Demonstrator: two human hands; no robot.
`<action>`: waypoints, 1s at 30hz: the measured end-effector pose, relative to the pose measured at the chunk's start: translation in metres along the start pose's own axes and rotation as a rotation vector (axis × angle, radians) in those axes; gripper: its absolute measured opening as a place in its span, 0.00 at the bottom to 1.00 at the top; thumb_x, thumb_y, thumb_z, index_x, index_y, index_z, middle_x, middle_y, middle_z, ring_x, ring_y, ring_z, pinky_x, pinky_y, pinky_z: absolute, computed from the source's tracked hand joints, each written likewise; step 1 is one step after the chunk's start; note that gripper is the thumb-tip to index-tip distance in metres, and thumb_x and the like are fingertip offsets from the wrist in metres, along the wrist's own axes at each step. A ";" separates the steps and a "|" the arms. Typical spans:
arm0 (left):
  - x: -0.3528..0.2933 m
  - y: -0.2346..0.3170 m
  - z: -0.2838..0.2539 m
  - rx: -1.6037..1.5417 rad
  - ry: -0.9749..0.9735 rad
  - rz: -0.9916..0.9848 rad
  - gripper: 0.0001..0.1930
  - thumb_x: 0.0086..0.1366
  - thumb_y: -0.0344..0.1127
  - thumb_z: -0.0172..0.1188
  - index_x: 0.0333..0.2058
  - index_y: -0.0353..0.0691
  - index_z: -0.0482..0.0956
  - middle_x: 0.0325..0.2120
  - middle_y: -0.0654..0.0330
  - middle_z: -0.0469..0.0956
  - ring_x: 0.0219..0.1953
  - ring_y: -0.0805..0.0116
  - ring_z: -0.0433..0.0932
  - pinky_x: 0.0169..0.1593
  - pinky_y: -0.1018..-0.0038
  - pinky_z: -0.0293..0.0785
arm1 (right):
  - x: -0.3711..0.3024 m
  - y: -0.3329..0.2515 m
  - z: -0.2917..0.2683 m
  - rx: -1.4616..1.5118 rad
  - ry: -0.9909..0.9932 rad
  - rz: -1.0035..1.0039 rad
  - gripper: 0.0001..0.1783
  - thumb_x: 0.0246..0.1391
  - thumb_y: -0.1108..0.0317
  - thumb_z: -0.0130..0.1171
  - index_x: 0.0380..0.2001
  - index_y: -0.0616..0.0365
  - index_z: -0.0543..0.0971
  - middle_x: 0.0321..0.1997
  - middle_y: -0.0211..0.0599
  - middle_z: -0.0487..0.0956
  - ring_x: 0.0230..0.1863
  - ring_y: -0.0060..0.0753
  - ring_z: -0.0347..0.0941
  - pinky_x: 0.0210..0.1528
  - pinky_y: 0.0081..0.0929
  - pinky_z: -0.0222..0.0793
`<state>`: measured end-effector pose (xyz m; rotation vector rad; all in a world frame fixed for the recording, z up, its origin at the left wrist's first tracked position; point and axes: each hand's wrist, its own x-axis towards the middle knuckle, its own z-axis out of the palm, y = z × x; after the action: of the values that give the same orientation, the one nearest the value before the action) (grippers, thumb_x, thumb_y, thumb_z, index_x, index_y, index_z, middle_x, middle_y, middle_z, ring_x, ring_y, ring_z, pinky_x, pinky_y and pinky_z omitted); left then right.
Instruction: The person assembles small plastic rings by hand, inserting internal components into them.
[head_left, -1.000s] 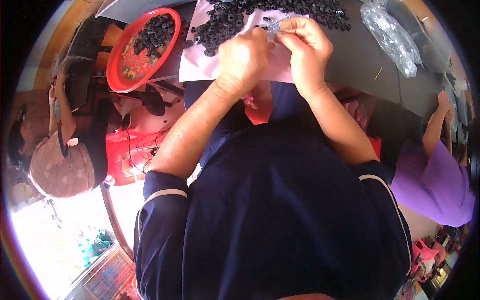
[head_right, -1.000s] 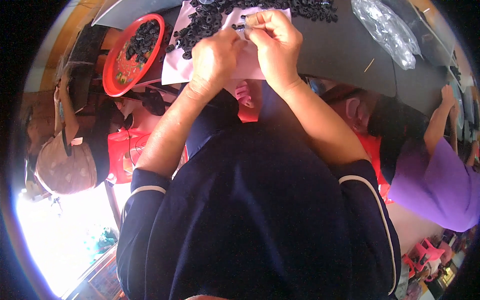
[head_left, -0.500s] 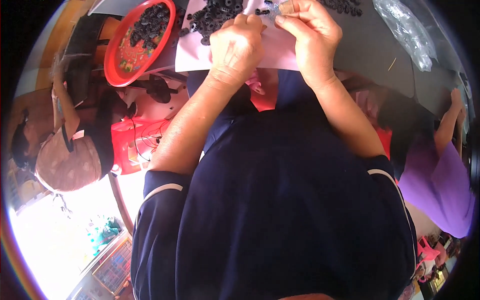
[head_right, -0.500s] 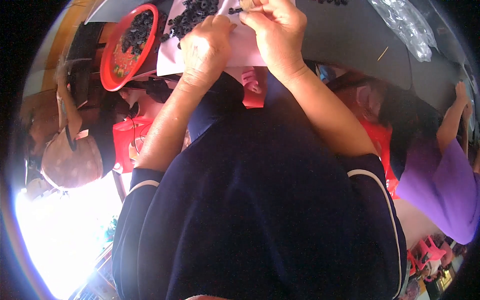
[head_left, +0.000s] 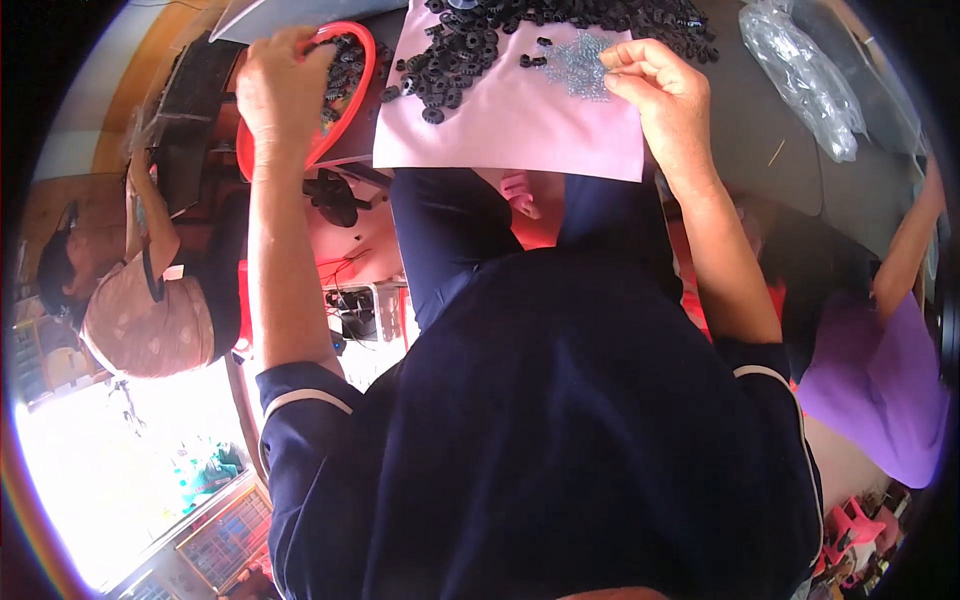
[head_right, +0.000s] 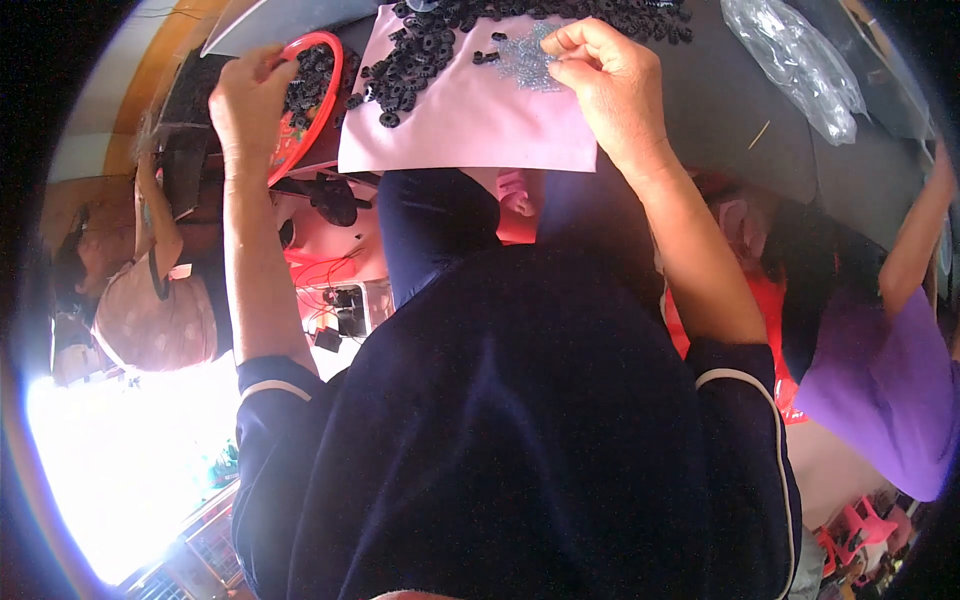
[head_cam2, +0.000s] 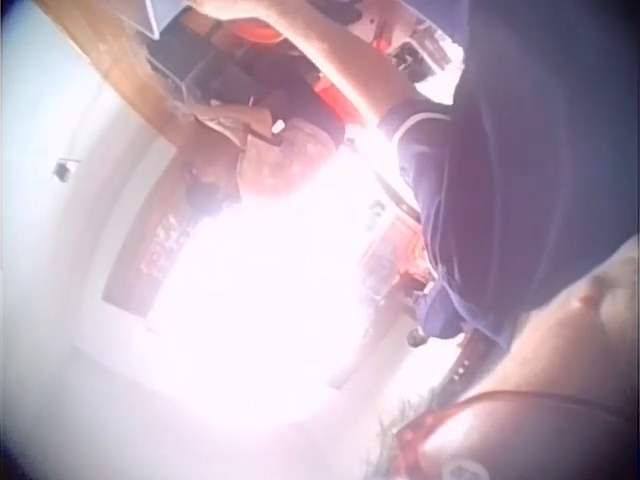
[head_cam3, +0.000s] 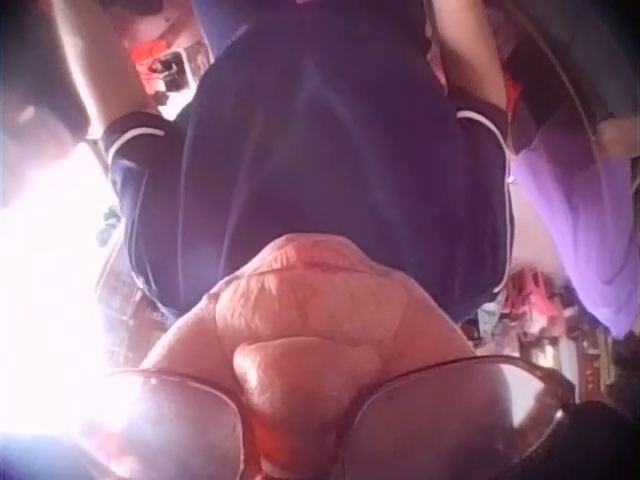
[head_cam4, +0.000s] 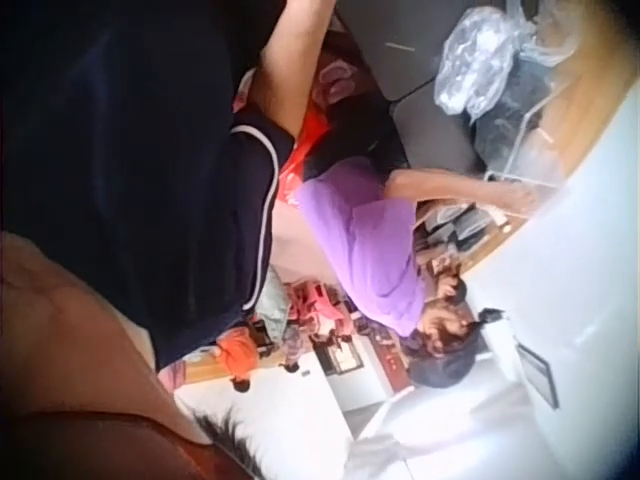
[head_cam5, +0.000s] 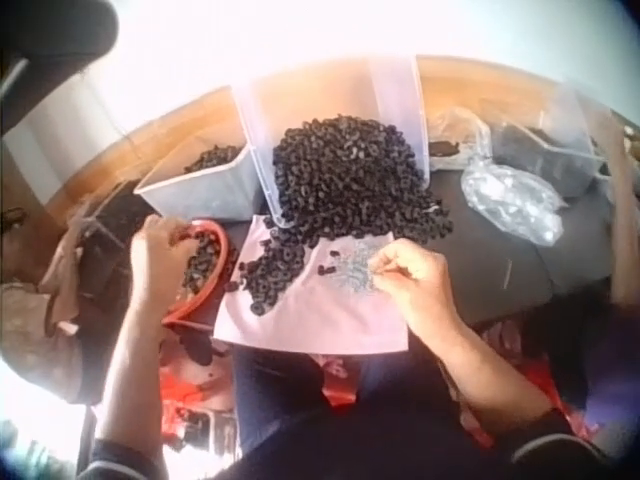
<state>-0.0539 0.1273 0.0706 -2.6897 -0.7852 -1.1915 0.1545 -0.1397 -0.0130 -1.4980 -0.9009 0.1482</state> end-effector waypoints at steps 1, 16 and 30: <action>-0.004 -0.001 0.005 0.166 0.002 0.024 0.10 0.51 0.34 0.65 0.35 0.42 0.84 0.30 0.57 0.79 0.31 0.59 0.79 0.37 0.68 0.76 | 0.003 -0.003 0.002 0.003 -0.007 -0.005 0.09 0.47 0.77 0.62 0.35 0.59 0.82 0.29 0.30 0.81 0.31 0.13 0.75 0.36 0.18 0.71; -0.060 0.144 0.091 -0.165 -0.277 0.167 0.07 0.55 0.36 0.62 0.30 0.41 0.76 0.32 0.57 0.76 0.37 0.56 0.79 0.37 0.63 0.78 | 0.014 -0.006 0.009 0.098 0.057 0.002 0.09 0.49 0.82 0.60 0.35 0.63 0.82 0.33 0.29 0.82 0.35 0.15 0.75 0.42 0.16 0.70; -0.065 0.123 0.085 -0.349 -0.155 0.090 0.05 0.56 0.31 0.60 0.32 0.39 0.78 0.31 0.55 0.77 0.31 0.53 0.80 0.34 0.65 0.76 | 0.011 -0.007 0.005 0.119 0.050 -0.035 0.09 0.48 0.82 0.61 0.34 0.63 0.82 0.33 0.29 0.83 0.34 0.15 0.76 0.41 0.15 0.72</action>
<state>0.0268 0.0185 -0.0207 -3.0916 -0.5033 -1.2092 0.1561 -0.1299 -0.0035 -1.3688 -0.8635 0.1360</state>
